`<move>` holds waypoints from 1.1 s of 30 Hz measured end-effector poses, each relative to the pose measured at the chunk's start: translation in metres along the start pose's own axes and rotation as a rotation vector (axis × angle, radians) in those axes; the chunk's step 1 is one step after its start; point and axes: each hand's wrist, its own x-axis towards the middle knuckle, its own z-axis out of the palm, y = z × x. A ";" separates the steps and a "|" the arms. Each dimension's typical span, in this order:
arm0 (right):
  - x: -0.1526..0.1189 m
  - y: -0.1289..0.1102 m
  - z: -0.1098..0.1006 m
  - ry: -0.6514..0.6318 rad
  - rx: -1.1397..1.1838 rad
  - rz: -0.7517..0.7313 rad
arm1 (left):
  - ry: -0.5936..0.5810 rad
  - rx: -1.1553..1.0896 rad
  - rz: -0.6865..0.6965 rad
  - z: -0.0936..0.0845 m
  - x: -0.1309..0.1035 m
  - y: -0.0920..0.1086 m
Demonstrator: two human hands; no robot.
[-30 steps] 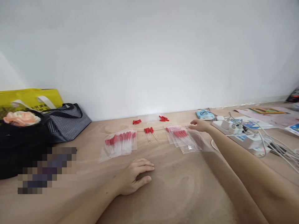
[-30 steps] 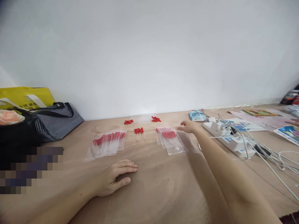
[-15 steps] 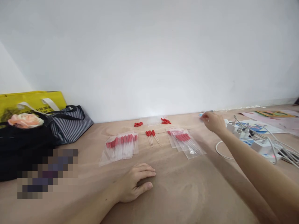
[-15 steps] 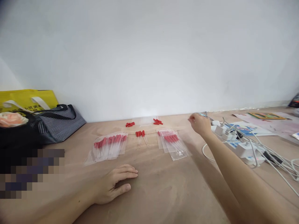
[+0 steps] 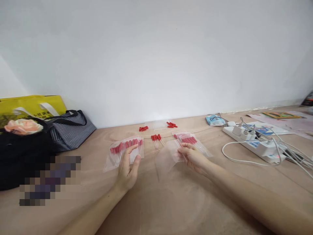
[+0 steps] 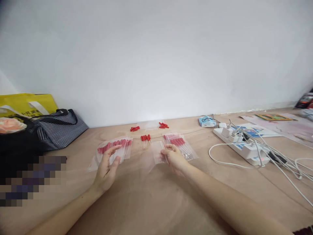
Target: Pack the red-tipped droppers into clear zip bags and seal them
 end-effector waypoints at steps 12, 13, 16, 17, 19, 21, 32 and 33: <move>0.004 0.043 -0.006 -0.266 -0.521 -0.064 | -0.811 0.145 0.253 0.004 -0.009 0.018; 0.008 0.042 -0.007 -0.238 -0.654 -0.171 | -0.890 0.158 0.253 0.004 -0.009 0.018; 0.031 0.031 -0.008 -0.098 -1.023 -0.550 | -0.979 0.190 0.226 0.003 -0.011 0.015; 0.041 0.027 -0.006 -0.071 -1.099 -0.616 | -0.974 0.191 0.219 0.003 -0.012 0.014; 0.063 0.022 0.003 -0.002 -1.206 -0.666 | -0.960 0.185 0.210 0.004 -0.012 0.013; 0.082 0.021 0.017 0.041 -1.254 -0.675 | -0.956 0.183 0.202 0.004 -0.012 0.014; 0.135 0.039 0.073 -0.112 -1.539 -0.558 | -0.994 0.156 0.149 0.000 -0.009 0.016; 0.136 0.040 0.072 -0.108 -1.544 -0.553 | -0.995 0.157 0.144 -0.001 -0.009 0.017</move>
